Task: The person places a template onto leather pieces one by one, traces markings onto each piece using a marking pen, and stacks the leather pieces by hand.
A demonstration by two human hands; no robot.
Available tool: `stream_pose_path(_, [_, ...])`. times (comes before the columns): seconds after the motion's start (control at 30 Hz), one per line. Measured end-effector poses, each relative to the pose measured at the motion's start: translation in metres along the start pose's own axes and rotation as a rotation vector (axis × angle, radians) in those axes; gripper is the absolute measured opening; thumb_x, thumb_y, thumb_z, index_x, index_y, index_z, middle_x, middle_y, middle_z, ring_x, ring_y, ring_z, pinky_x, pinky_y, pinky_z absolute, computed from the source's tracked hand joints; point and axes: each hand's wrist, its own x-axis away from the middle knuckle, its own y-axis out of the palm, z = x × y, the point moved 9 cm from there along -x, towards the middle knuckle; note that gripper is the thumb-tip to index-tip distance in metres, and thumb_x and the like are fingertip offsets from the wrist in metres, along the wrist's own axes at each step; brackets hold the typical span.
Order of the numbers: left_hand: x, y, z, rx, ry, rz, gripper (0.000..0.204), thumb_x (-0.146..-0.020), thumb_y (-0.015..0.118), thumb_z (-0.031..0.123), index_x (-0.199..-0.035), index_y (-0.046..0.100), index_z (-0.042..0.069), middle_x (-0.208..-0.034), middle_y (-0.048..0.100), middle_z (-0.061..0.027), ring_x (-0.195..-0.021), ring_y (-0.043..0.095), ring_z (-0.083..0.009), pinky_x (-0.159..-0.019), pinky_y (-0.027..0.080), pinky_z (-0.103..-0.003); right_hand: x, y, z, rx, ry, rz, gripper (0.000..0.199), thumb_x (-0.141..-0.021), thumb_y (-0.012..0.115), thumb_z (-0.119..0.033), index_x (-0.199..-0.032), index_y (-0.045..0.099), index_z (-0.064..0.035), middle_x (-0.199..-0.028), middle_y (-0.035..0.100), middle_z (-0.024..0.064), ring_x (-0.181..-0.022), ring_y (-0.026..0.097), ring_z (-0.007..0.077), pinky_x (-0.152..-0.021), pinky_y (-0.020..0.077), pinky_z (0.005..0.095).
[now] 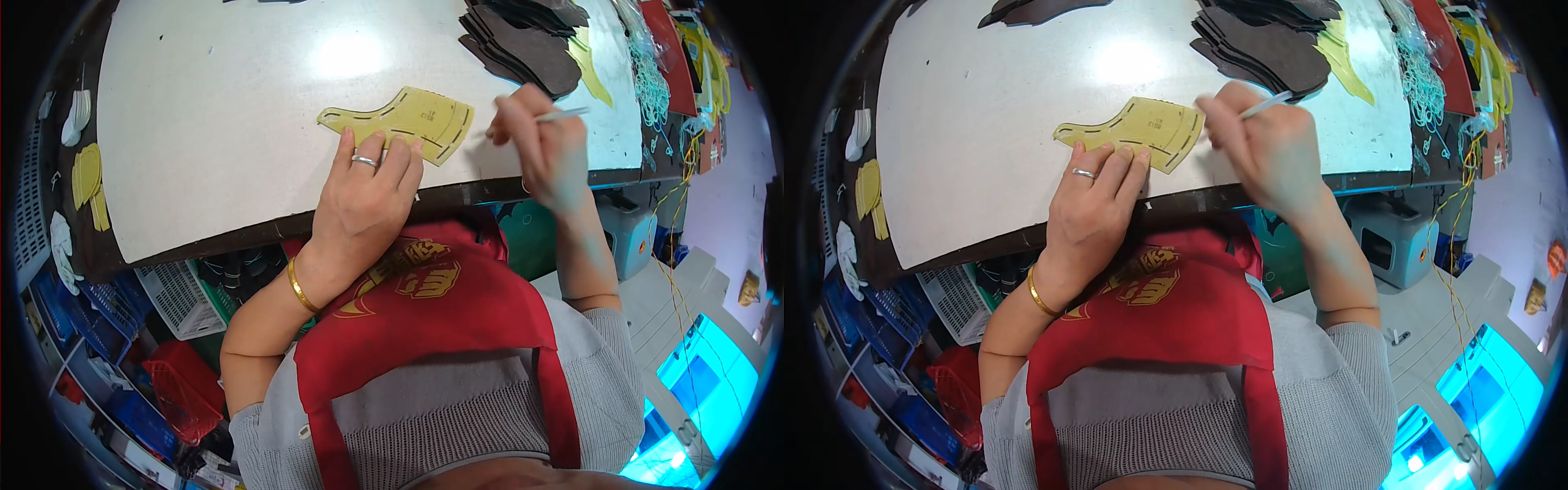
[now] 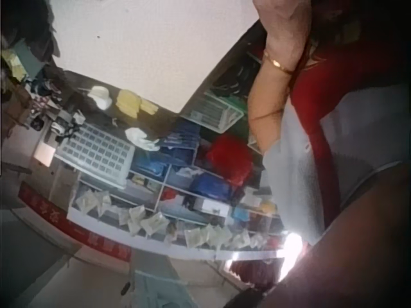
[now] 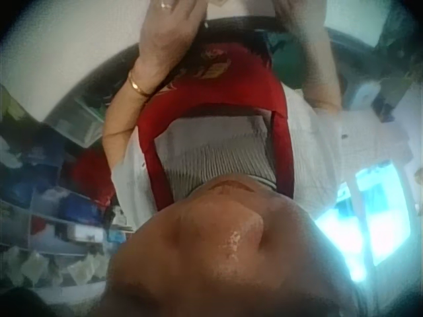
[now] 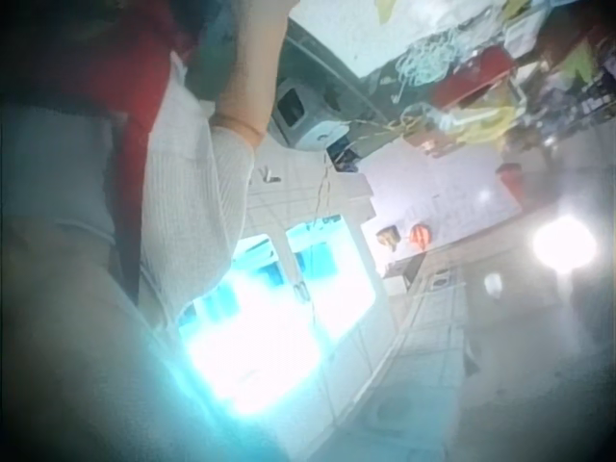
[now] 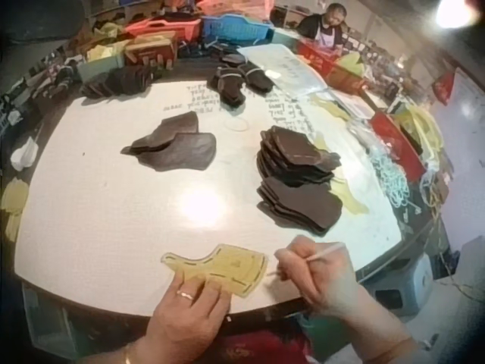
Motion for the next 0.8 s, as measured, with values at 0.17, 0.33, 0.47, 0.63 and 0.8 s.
stream_pose_path(0.17, [-0.01, 0.001, -0.006, 0.009, -0.044, -0.073, 0.04, -0.084, 0.062, 0.008, -0.123, 0.068, 0.003, -0.114, 0.064, -0.0108, -0.107, 0.062, -0.0309, -0.102, 0.053, -0.05, -0.009, 0.007, 0.019, 0.194, 0.021, 0.118, 0.02, -0.098, 0.068, -0.022, -0.084, 0.065, -0.0077, -0.073, 0.067, 0.0077, -0.061, 0.067, 0.0238, -0.052, 0.0498, 0.0368])
stream_pose_path(0.33, [-0.015, -0.005, -0.003, 0.024, -0.03, -0.104, 0.034, -0.086, 0.062, 0.013, -0.117, 0.067, 0.002, -0.107, 0.061, -0.0115, -0.104, 0.061, -0.0291, -0.101, 0.051, -0.051, 0.012, 0.028, -0.036, 0.225, -0.11, -0.091, 0.016, -0.098, 0.063, -0.021, -0.088, 0.062, -0.0081, -0.069, 0.065, 0.0102, -0.06, 0.066, 0.0316, -0.056, 0.0522, 0.0424])
stream_pose_path(0.47, [-0.019, -0.004, -0.003, -0.062, 0.032, -0.007, 0.026, -0.079, 0.066, 0.013, -0.105, 0.069, 0.008, -0.092, 0.061, -0.0069, -0.088, 0.061, -0.0251, -0.071, 0.056, -0.034, -0.025, 0.021, 0.017, -0.03, 0.179, 0.022, 0.021, -0.097, 0.057, -0.018, -0.111, 0.066, -0.0052, -0.101, 0.069, 0.0171, -0.091, 0.069, 0.0374, -0.078, 0.0553, 0.0443])
stream_pose_path(0.63, [-0.025, -0.009, 0.0, -0.144, 0.108, -0.012, 0.009, -0.078, 0.066, 0.012, -0.085, 0.059, 0.011, -0.081, 0.055, -0.0058, -0.076, 0.06, -0.0232, -0.057, 0.052, -0.034, -0.03, 0.05, 0.01, 0.343, 0.137, -0.287, 0.028, -0.091, 0.069, -0.033, -0.109, 0.068, -0.011, -0.105, 0.074, 0.0123, -0.099, 0.072, 0.0316, -0.078, 0.0563, 0.0478])
stream_pose_path(0.8, [-0.052, -0.001, -0.009, -0.073, 0.258, 0.018, 0.008, -0.079, 0.064, 0.012, -0.081, 0.057, 0.011, -0.08, 0.054, -0.0059, -0.074, 0.06, -0.0225, -0.057, 0.052, -0.035, -0.024, 0.025, 0.02, 0.281, 0.199, -0.178, 0.035, -0.086, 0.076, -0.037, -0.11, 0.069, -0.0123, -0.1, 0.074, 0.0128, -0.094, 0.073, 0.0314, -0.077, 0.0569, 0.0458])
